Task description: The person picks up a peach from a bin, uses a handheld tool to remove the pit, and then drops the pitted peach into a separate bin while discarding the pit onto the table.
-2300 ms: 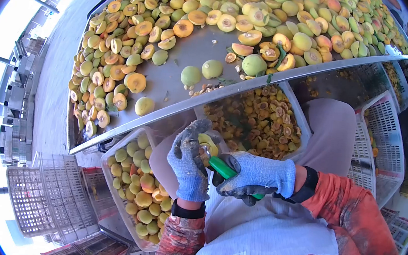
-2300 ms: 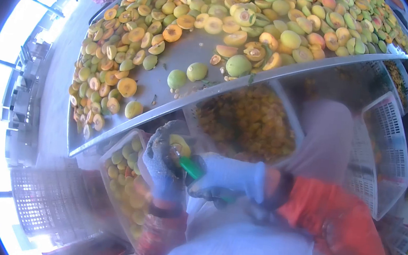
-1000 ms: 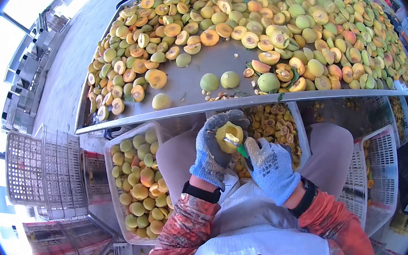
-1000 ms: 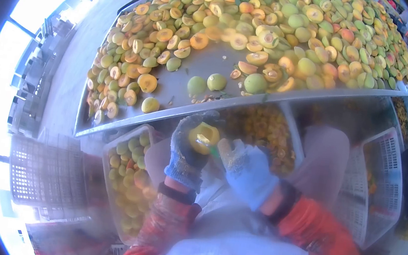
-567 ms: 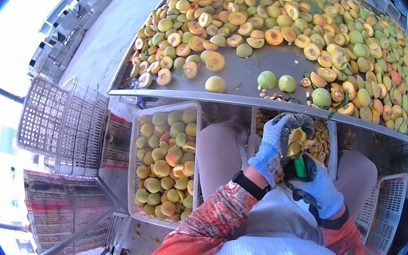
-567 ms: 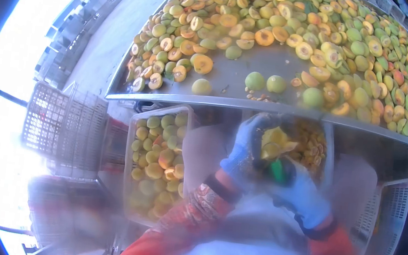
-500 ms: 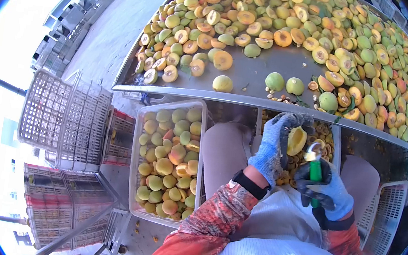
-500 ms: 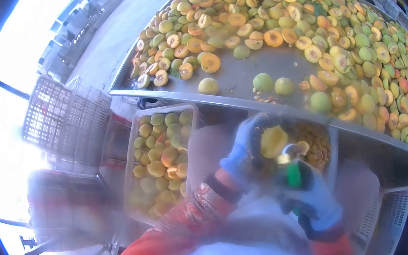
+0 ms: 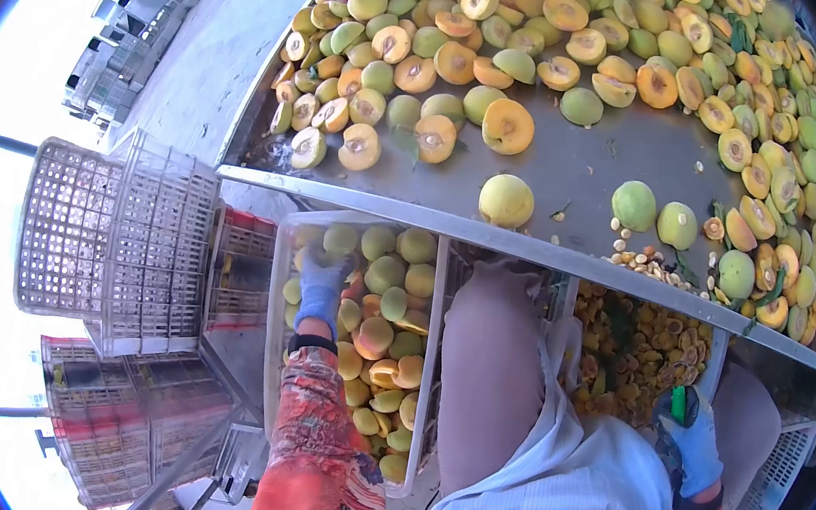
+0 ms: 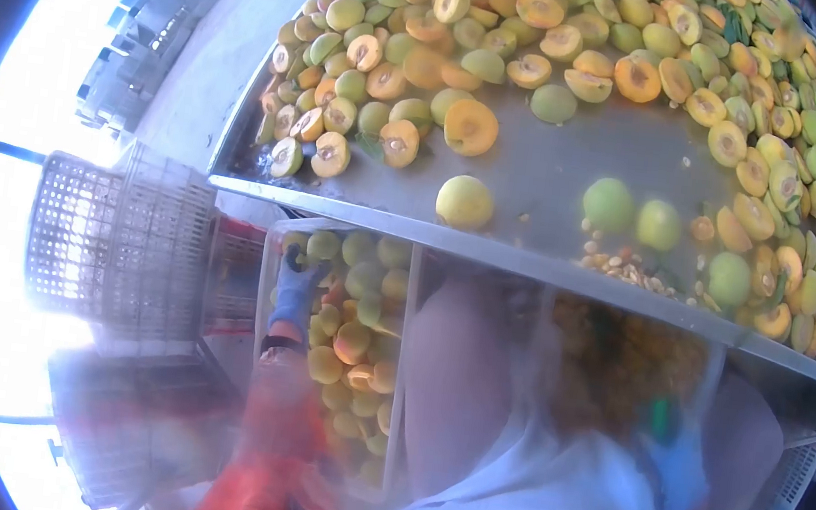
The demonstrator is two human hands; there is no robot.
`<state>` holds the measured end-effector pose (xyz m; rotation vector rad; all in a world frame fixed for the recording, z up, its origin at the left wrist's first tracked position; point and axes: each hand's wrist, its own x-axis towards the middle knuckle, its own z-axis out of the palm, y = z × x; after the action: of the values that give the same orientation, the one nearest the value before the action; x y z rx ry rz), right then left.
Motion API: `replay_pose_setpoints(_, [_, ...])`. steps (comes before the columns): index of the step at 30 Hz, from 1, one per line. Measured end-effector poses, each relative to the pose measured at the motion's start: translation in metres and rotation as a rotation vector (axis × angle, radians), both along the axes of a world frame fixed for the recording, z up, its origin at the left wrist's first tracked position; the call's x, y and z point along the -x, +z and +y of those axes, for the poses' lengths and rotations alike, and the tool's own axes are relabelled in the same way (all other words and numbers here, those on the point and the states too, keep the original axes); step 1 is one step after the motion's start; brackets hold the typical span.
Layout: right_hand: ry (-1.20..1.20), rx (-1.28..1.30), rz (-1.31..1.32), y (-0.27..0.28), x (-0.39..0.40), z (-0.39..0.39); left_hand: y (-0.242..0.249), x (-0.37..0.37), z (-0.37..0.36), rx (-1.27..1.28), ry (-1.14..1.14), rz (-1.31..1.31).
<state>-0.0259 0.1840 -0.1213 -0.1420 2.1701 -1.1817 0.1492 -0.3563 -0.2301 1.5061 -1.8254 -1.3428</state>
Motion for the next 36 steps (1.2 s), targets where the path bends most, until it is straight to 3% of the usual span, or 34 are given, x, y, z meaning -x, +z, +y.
replay_pose_setpoints(1, [-0.008,-0.006,-0.155,0.008,0.002,-0.011,-0.026,-0.007,-0.01,0.284,-0.074,-0.245])
replay_pose_setpoints(2, [-0.006,-0.016,-0.163,0.009,0.003,-0.014,-0.025,-0.009,-0.008,0.273,-0.074,-0.254])
replay_pose_setpoints(4, [-0.024,-0.102,-0.161,0.009,0.003,-0.018,-0.01,-0.003,-0.001,0.318,-0.345,-0.618])
replay_pose_setpoints(7, [-0.077,-0.067,-0.289,0.014,-0.001,-0.017,-0.02,0.001,0.009,0.509,-0.255,-0.704])
replay_pose_setpoints(8, [0.053,-0.074,-0.097,0.013,-0.004,-0.015,-0.034,-0.005,-0.002,0.511,-0.312,-0.7])
replay_pose_setpoints(9, [0.179,-0.108,0.092,0.017,-0.005,-0.014,-0.05,-0.009,-0.009,0.478,-0.318,-0.629])
replay_pose_setpoints(10, [0.118,-0.08,-0.078,0.039,0.0,-0.022,0.02,0.025,0.043,0.44,-0.228,-0.641])
replay_pose_setpoints(11, [0.057,-0.021,-0.244,0.055,0.006,-0.025,0.024,0.023,0.044,0.409,-0.255,-0.533])
replay_pose_setpoints(12, [0.004,-0.028,-0.209,0.044,0.006,-0.012,-0.028,-0.01,-0.008,0.414,-0.301,-0.645])
replay_pose_setpoints(14, [0.376,-0.39,0.597,-0.002,0.002,0.003,-0.034,-0.029,-0.032,0.402,-0.359,-0.444])
replay_pose_setpoints(17, [0.36,-0.446,0.52,0.008,-0.005,-0.003,0.106,0.045,0.072,0.152,-0.219,0.031])
replay_pose_setpoints(18, [0.35,-0.438,0.515,0.012,-0.009,-0.003,0.115,0.056,0.08,0.162,-0.229,0.025])
replay_pose_setpoints(20, [0.275,-0.299,0.457,0.016,-0.008,-0.004,0.135,0.085,0.091,0.286,-0.294,0.354])
replay_pose_setpoints(22, [0.34,-0.279,0.449,0.012,-0.01,0.003,0.177,0.138,0.139,0.189,-0.342,0.426])
replay_pose_setpoints(24, [0.286,-0.161,0.546,0.015,-0.012,0.012,0.198,0.192,0.185,0.058,-0.581,0.497])
replay_pose_setpoints(26, [0.188,-0.086,0.466,0.03,-0.011,0.019,0.211,0.253,0.228,-0.135,-0.706,0.311])
replay_pose_setpoints(28, [0.185,-0.083,0.249,0.028,-0.012,0.029,0.195,0.317,0.256,-0.056,-0.87,0.071])
replay_pose_setpoints(30, [0.157,-0.091,0.243,0.023,-0.006,0.038,0.141,0.383,0.269,0.551,-1.028,0.038])
replay_pose_setpoints(32, [0.137,0.051,0.302,0.039,0.008,0.044,0.157,0.423,0.32,1.006,-1.114,-0.028])
replay_pose_setpoints(36, [0.132,0.007,0.233,0.035,0.022,0.061,0.131,0.456,0.364,1.283,-1.271,-0.344])
